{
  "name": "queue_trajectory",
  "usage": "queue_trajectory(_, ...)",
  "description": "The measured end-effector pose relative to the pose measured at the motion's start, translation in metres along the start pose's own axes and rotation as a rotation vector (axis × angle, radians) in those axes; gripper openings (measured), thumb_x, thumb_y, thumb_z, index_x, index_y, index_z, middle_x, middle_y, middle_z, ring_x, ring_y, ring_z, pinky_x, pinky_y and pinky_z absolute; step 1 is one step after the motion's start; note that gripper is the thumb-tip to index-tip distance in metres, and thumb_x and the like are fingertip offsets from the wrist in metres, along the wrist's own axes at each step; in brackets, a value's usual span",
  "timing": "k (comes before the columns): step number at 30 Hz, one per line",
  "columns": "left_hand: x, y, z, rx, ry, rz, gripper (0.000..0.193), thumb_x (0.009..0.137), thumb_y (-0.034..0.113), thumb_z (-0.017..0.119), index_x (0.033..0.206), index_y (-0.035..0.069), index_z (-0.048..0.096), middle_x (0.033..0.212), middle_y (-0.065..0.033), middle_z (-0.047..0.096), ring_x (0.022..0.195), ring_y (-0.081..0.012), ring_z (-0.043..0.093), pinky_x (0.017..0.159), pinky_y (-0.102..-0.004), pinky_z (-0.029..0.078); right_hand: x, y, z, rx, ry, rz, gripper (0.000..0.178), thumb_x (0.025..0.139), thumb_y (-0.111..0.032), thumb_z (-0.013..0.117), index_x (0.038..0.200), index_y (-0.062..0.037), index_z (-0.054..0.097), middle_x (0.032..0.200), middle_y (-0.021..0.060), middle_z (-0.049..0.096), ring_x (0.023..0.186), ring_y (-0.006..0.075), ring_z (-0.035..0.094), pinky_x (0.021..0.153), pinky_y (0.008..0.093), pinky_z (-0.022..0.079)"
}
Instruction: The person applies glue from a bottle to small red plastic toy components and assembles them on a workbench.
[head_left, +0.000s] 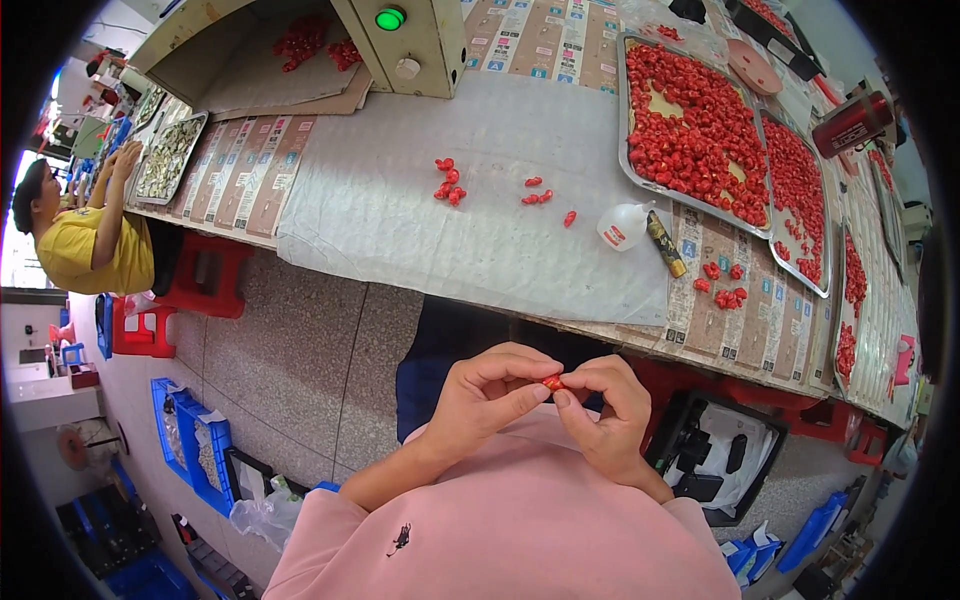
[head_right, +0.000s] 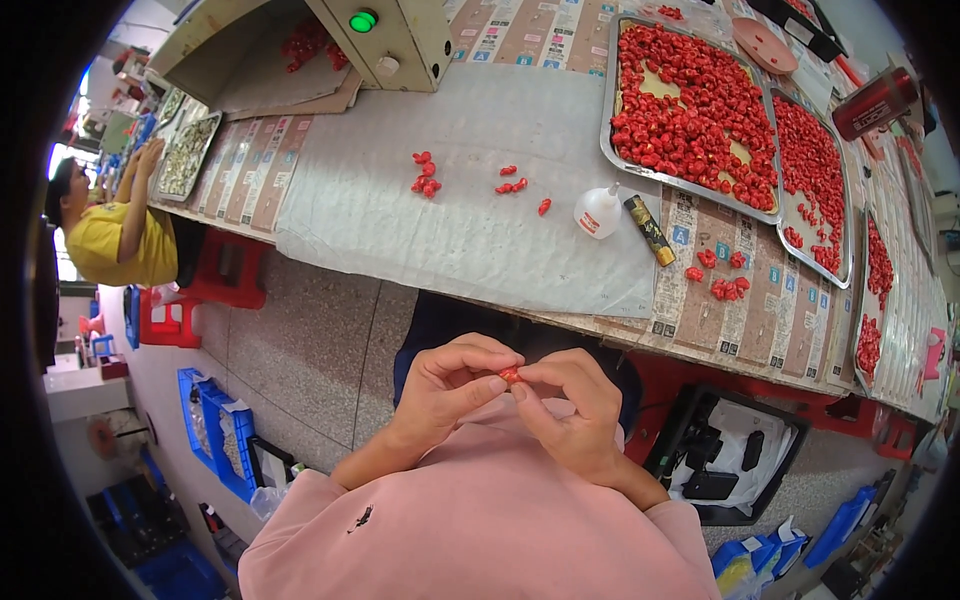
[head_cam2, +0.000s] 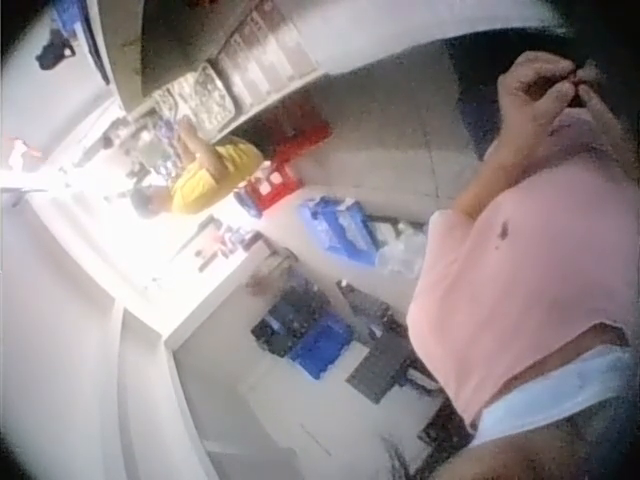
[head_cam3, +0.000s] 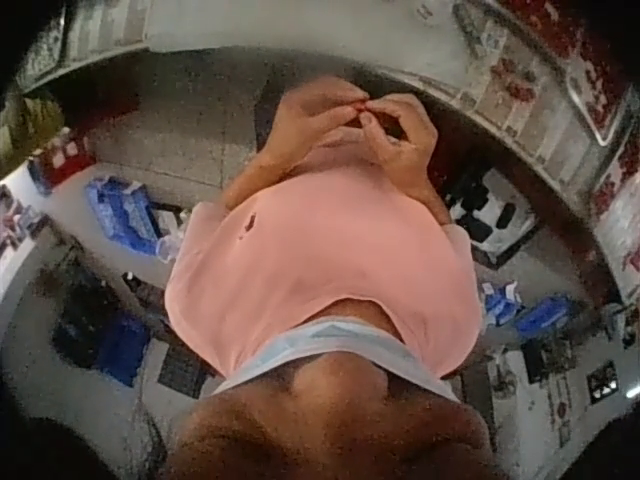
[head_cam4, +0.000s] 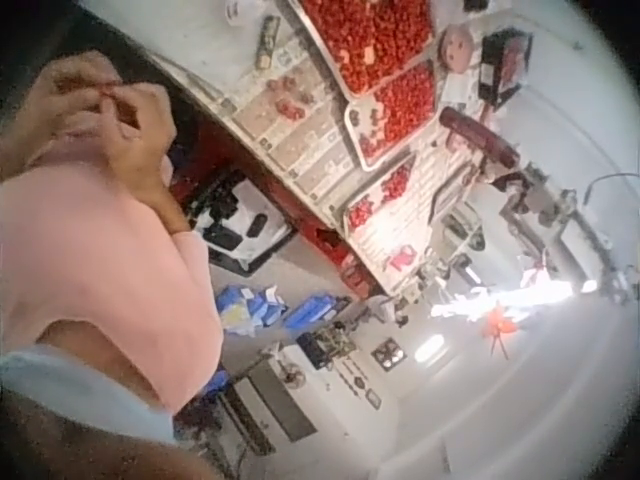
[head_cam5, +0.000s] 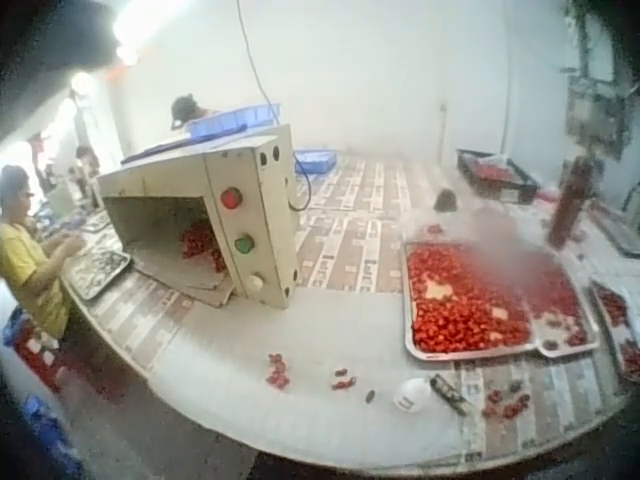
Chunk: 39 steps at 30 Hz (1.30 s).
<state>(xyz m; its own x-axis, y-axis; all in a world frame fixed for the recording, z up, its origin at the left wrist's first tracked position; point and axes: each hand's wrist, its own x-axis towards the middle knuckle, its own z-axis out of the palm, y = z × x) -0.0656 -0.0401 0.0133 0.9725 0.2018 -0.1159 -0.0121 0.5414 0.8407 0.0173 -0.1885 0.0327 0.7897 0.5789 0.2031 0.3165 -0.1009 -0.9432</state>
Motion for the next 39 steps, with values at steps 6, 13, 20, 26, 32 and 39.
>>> queue_trajectory(6,-0.0007,0.0028,0.0002,0.12,-0.007,0.011,0.024,0.083,-0.005,0.063,0.105,0.001,0.066,0.104,-0.0086,0.059,0.094,-0.0131,0.059,0.081,-0.0232,0.048,-0.0004,0.0051,-0.0036,0.085,-0.044,0.062,0.012,0.074,0.002,0.068,0.086,-0.0001,0.065,0.08,0.0078,0.059,0.067,0.0124,0.057,0.059,0.022,0.045)
queue_trajectory(13,-0.0016,0.0014,0.0004,0.155,-0.006,0.034,0.023,0.081,-0.004,0.065,0.103,0.001,0.067,0.1,-0.0073,0.059,0.089,-0.0118,0.059,0.076,-0.0212,0.049,-0.0027,0.0063,-0.0057,0.221,-0.091,0.203,0.008,0.076,0.002,0.067,0.084,0.0004,0.064,0.082,0.0066,0.058,0.071,0.0115,0.055,0.062,0.0223,0.044)
queue_trajectory(20,-0.0035,0.0001,-0.0042,0.251,-0.001,0.057,0.021,0.08,-0.003,0.067,0.099,0.004,0.069,0.097,-0.0066,0.06,0.085,-0.0098,0.058,0.071,-0.0183,0.047,-0.0005,0.007,-0.0076,0.262,-0.164,0.256,0.007,0.077,0.004,0.065,0.084,0.0014,0.063,0.084,0.0067,0.057,0.075,0.0109,0.055,0.065,0.0215,0.044)
queue_trajectory(26,-0.0038,-0.0029,-0.0061,0.211,-0.009,0.028,0.022,0.079,-0.004,0.067,0.1,0.004,0.069,0.098,-0.0071,0.06,0.088,-0.0111,0.059,0.075,-0.0207,0.049,-0.0006,0.0091,-0.0069,0.263,-0.159,0.26,0.007,0.077,0.001,0.066,0.083,-0.0003,0.065,0.082,0.0069,0.058,0.074,0.013,0.056,0.064,0.0232,0.044)
queue_trajectory(32,-0.001,-0.0036,-0.003,0.145,-0.003,0.031,0.022,0.08,-0.005,0.066,0.101,0.003,0.068,0.099,-0.0077,0.06,0.089,-0.0125,0.059,0.077,-0.022,0.049,-0.0013,0.0087,-0.0071,0.223,-0.128,0.261,0.006,0.076,0.001,0.067,0.082,-0.0004,0.065,0.081,0.0067,0.059,0.072,0.0133,0.056,0.063,0.0237,0.044)
queue_trajectory(39,-0.0004,-0.0034,-0.0008,0.185,-0.002,0.03,0.022,0.08,-0.005,0.066,0.101,0.003,0.068,0.099,-0.008,0.06,0.089,-0.0126,0.059,0.078,-0.0219,0.049,-0.0007,0.0093,-0.0083,0.21,-0.115,0.238,0.006,0.076,0.0,0.067,0.082,-0.0009,0.065,0.08,0.0066,0.058,0.071,0.0129,0.056,0.062,0.0234,0.044)
